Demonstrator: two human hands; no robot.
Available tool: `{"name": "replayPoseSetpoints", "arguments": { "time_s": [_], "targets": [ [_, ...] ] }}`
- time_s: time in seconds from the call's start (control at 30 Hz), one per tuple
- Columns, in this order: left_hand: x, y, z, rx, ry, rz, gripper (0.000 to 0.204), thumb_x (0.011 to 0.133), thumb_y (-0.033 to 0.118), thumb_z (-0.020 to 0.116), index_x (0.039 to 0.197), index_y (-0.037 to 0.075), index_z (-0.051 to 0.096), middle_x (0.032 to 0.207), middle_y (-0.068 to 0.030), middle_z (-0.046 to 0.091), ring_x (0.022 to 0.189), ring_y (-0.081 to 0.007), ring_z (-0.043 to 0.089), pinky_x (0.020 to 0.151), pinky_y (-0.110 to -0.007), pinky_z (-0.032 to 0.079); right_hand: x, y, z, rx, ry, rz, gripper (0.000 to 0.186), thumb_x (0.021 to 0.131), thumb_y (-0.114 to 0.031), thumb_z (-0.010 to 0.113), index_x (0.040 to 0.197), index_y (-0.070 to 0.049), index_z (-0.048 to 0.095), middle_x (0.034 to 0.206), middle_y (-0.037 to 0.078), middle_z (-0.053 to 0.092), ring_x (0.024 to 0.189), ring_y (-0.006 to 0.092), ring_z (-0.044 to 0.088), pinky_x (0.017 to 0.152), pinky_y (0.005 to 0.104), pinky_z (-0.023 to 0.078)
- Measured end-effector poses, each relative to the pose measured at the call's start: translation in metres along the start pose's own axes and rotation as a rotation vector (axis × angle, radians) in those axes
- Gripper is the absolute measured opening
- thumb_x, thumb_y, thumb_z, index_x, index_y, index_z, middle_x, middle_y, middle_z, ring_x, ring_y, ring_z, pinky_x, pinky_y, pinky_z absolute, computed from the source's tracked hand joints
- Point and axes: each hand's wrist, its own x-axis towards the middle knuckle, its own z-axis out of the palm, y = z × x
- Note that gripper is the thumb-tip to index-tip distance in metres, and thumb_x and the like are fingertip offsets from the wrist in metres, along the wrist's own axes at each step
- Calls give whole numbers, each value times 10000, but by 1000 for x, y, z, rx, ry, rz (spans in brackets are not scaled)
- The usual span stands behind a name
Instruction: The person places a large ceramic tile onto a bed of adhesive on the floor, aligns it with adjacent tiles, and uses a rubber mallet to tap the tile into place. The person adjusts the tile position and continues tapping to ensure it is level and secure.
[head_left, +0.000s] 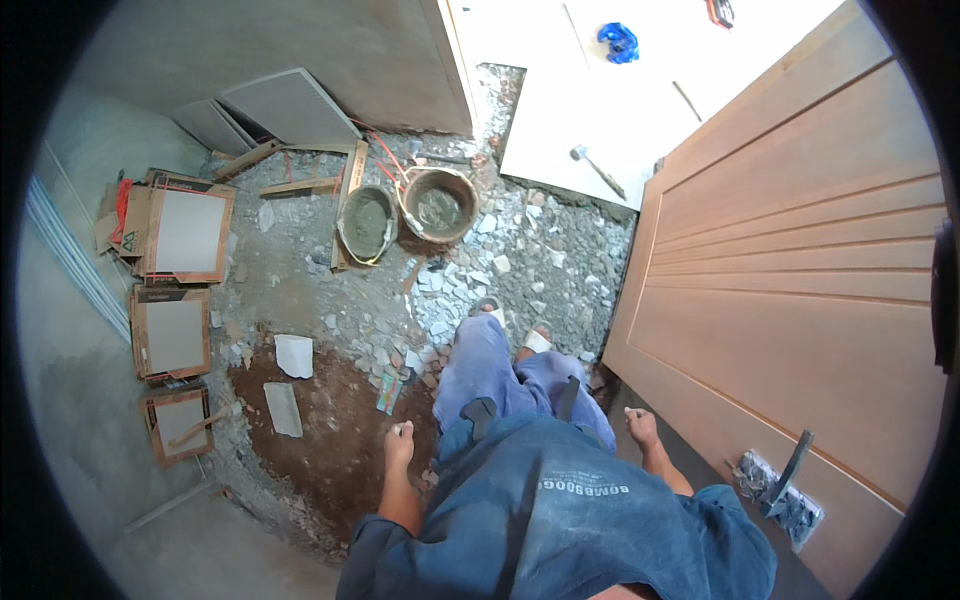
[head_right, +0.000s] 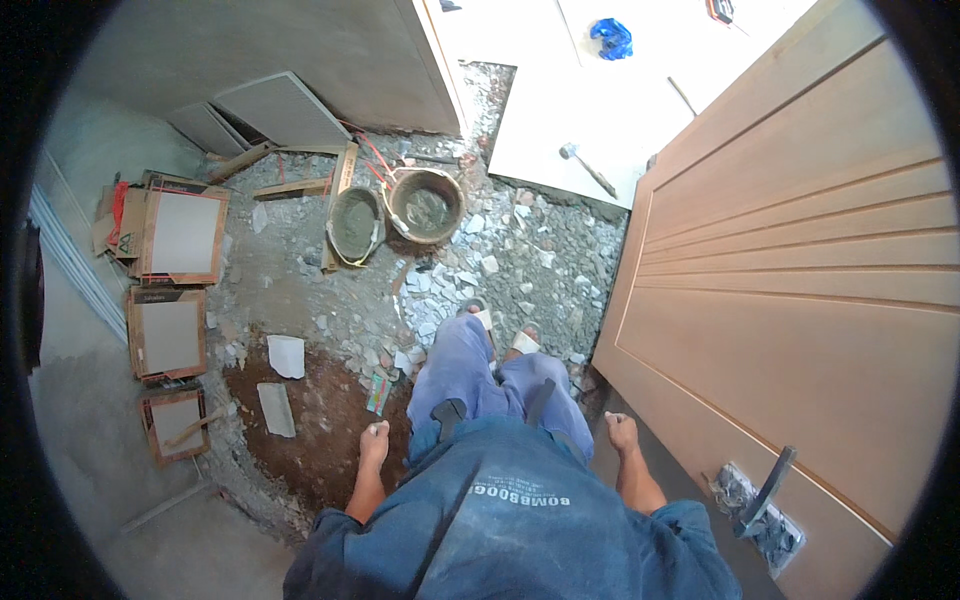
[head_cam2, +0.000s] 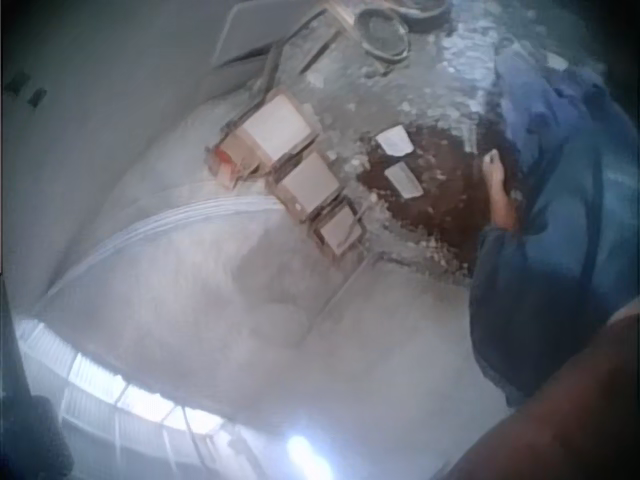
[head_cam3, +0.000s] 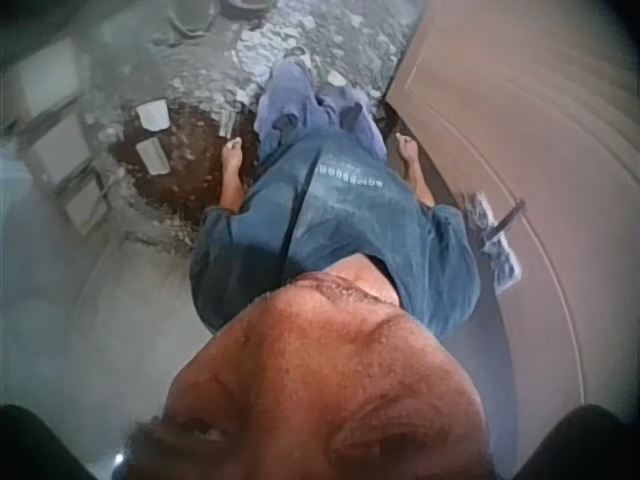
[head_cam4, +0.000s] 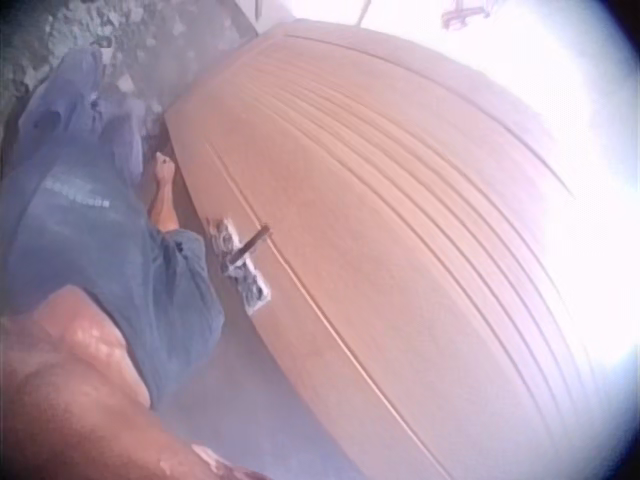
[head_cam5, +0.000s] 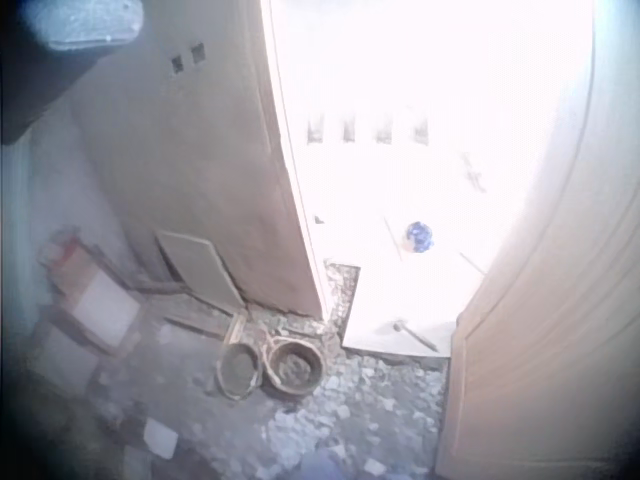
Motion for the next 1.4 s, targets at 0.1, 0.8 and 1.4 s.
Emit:
{"name": "replayPoseSetpoints", "arguments": {
  "time_s": [0.1, 0.8, 1.4],
  "targets": [
    [-1, -4, -10, -11, 9, -40, 423, 917, 360, 577, 1075, -22, 668, 1023, -226, 691, 1000, -364, 651, 887, -418, 473, 11, -5, 9, 32, 11, -51, 355, 906, -323, 628, 875, 28, 665, 700, 50, 610, 613, 130, 569, 573, 292, 478],
    [165, -20, -152, -152, -29, -93, 405, 941, 338, 562, 994, -54, 650, 851, -137, 644, 752, -234, 598, 729, -384, 471, -42, -151, 132, -128, 87, -28, 500, 869, -433, 566, 987, 34, 701, 975, 282, 671, 991, 407, 646, 868, 436, 489],
    [299, 18, -267, 26, -55, 75, 428, 955, 331, 560, 997, -90, 618, 920, -147, 650, 776, -254, 610, 705, -370, 511, -129, -182, 238, -62, 157, 159, 494, 862, -431, 559, 952, 39, 680, 928, 273, 666, 918, 404, 645, 825, 453, 480]
  ]
}}
